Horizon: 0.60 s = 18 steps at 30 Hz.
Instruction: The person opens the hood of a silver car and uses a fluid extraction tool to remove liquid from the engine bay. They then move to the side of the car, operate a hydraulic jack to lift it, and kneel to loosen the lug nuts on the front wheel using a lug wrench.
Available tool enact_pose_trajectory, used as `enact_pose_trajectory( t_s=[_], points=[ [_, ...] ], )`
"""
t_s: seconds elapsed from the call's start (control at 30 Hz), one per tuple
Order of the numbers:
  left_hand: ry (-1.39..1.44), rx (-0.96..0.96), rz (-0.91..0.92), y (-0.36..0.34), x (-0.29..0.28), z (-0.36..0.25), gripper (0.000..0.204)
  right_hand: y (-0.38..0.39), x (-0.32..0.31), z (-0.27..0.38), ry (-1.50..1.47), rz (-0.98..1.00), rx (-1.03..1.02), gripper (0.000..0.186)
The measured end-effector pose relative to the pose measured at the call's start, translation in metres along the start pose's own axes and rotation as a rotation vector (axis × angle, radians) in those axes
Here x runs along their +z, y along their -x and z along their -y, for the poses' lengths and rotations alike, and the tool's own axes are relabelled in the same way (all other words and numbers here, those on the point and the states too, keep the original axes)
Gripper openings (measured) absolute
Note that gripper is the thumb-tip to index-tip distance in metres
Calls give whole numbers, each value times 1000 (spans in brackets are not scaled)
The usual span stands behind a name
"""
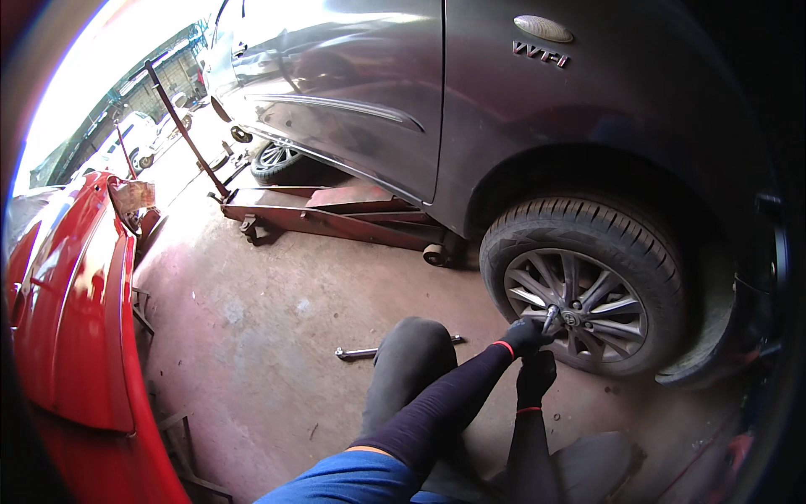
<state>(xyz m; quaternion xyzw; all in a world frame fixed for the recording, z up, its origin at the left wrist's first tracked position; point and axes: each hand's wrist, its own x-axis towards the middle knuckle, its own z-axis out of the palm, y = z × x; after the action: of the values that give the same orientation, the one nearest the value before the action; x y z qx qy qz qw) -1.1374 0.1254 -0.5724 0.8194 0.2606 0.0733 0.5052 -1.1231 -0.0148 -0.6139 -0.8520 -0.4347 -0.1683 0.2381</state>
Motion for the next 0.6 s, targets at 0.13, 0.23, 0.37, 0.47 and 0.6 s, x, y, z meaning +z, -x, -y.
enact_pose_trajectory(
  t_s=[0.13, 0.23, 0.37, 0.47, 0.6],
  points=[
    [-34, -113, -60, -2, -4, 4, 33, 3, 7, 3, -1479, 253, 752, 28],
    [270, -166, 7, -6, -2, 7, 34, 0, 8, 4, -705, 138, 288, 18],
    [-300, 113, 50, -7, -2, 13, 37, -2, 2, 4, -110, -160, -58, 19],
    [99, -50, -68, -4, -3, 14, 29, 0, 0, 6, -1597, 368, 817, 24],
    [331, -131, 91, -3, -5, 9, 24, -1, -2, 7, -1296, 284, 704, 10]
  ],
)
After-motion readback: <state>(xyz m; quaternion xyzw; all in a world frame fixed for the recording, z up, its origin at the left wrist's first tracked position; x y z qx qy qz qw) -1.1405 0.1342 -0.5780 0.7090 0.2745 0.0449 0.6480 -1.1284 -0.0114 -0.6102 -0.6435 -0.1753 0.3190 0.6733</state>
